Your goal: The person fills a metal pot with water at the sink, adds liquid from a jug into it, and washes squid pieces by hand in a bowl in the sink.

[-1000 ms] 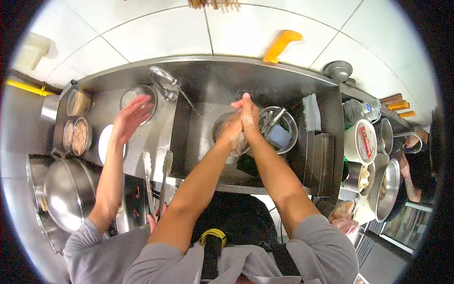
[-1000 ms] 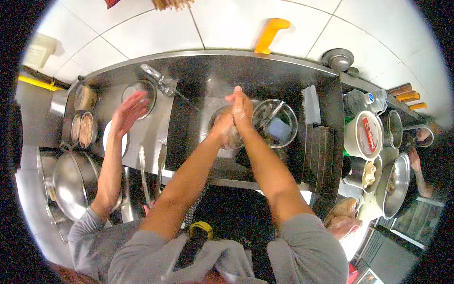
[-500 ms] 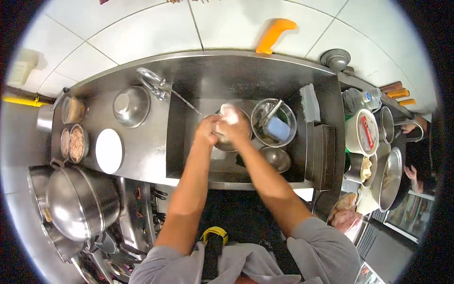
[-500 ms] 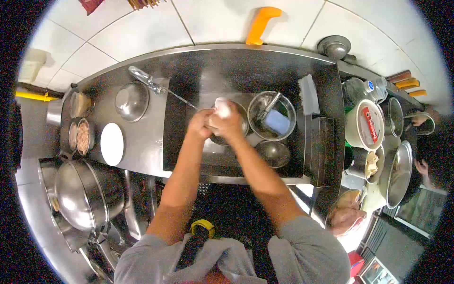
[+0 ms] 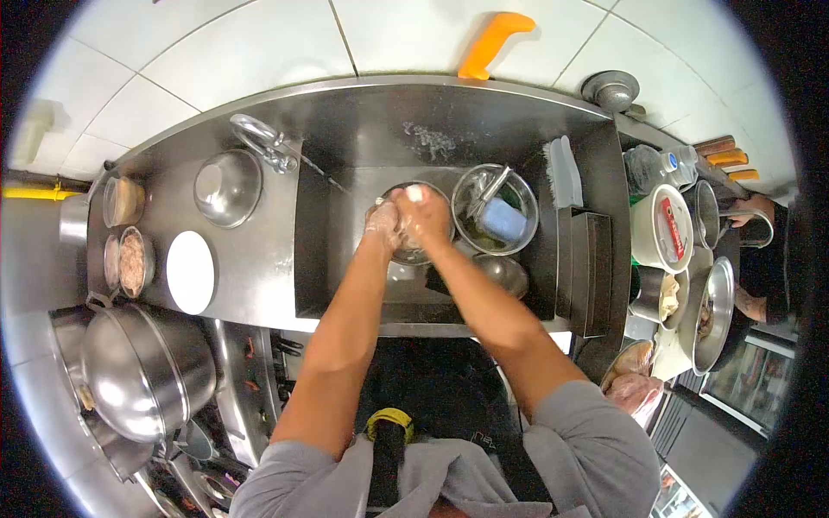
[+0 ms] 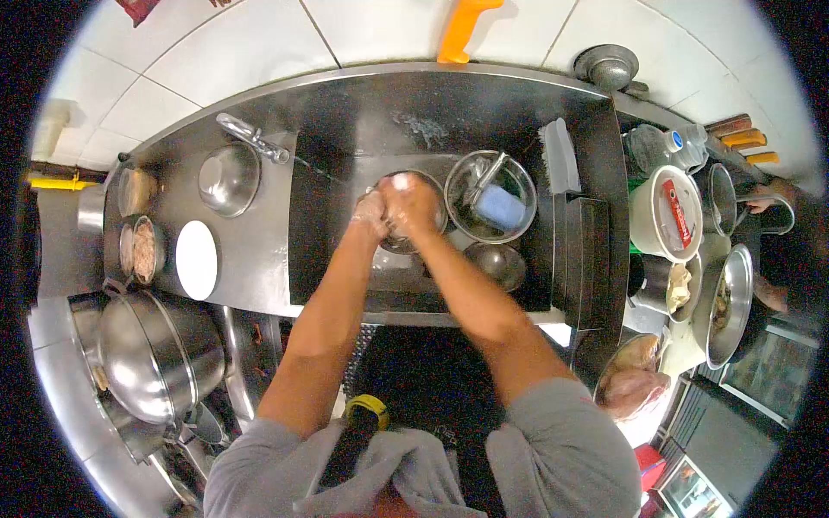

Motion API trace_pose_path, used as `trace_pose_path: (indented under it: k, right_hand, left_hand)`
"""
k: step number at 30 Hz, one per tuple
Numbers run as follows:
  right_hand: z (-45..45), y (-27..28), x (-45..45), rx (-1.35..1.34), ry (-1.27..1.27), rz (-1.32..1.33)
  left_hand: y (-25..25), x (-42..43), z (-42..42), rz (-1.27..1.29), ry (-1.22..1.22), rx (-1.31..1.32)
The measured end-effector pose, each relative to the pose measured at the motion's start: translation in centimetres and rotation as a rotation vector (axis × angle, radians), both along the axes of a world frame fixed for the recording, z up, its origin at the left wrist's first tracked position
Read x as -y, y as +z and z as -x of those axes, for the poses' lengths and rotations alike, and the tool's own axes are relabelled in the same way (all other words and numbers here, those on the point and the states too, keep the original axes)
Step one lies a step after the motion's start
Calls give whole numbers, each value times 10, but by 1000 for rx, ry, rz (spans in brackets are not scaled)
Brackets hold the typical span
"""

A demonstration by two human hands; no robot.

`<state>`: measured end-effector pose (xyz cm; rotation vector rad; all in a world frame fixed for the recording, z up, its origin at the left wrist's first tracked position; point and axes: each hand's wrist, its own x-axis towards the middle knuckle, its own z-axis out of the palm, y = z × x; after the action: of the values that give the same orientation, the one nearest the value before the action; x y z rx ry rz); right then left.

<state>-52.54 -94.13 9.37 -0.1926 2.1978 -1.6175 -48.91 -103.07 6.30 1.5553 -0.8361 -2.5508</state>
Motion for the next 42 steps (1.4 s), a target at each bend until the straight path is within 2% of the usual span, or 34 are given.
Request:
trace_pose_path:
  k: [3, 4, 6, 9, 10, 12, 15, 16, 17, 21, 22, 23, 25, 27, 28, 30, 31, 33, 35, 36, 39, 40, 41, 42]
  right_hand:
    - [27, -46, -10, -202, 371, -548]
    - [20, -58, -9, -361, 323, -582]
    - [-4, -82, -12, -665, 219, -642]
    - [7, -101, 4, -466, 343, -690]
    - [15, -101, 14, 22, 48, -529]
    - [10, -102, 7, 142, 118, -391]
    - [-36, -81, 24, -517, -97, -486]
    - [-48, -22, 14, -549, 3, -331]
    - [-48, 1, 16, -438, 0, -272]
    - [-42, 48, 19, 0, -115, -24]
    - [-39, 48, 18, 105, -152, 46]
    - [-18, 18, 24, 82, -171, 58]
    - [18, -11, 16, -27, -148, -106]
    - [12, -16, 18, -99, -108, -234]
    - [9, -11, 14, -114, -104, -261]
    - [5, -2, 8, -115, -99, -276]
    - [6, -2, 4, -107, -94, -284]
    - [15, -3, -4, -110, -96, -313]
    - [18, -8, -2, -123, -107, -366]
    - [18, -14, 1, -135, -112, -402]
    - [-1, -35, 15, -212, -131, -489]
    - [-14, -26, 17, -204, -151, -447]
    - [-28, -13, 23, -198, -176, -396]
    - [-41, 5, 28, -181, -201, -328]
  left_hand:
    - [21, 1, -19, 229, -170, -110]
    - [17, -5, -23, 223, -189, -77]
    - [-53, -4, -27, 155, -217, -101]
    - [-39, 3, -20, -82, -266, -121]
    - [-48, 7, -16, -176, -279, -129]
    - [1, 2, -16, -167, -350, -39]
    - [16, 6, -24, -346, -169, -266]
    - [-17, 22, -31, -561, -286, -422]
    - [-32, 25, -32, -565, -306, -500]
    - [-93, 22, -28, -173, -240, -546]
    - [-84, 11, -14, -126, -242, -488]
    - [-70, 1, 0, -74, -245, -438]
    - [-3, -14, 13, 34, -247, -274]
    - [-6, -9, 0, -168, -283, -525]
    - [-31, 7, -8, -436, -297, -867]
    - [-61, 29, -8, -561, -390, -1113]
    - [-71, 36, 0, -414, -496, -1012]
    - [-58, 31, 6, -209, -556, -681]
    - [6, 18, 3, -91, -437, -195]
    - [19, 25, -2, -121, -445, -235]
    - [62, 21, -17, -234, -520, -74]
    - [40, 29, -14, -316, -439, -196]
    - [4, 47, -20, -256, -509, -383]
    - [-45, 42, -27, 435, -547, -514]
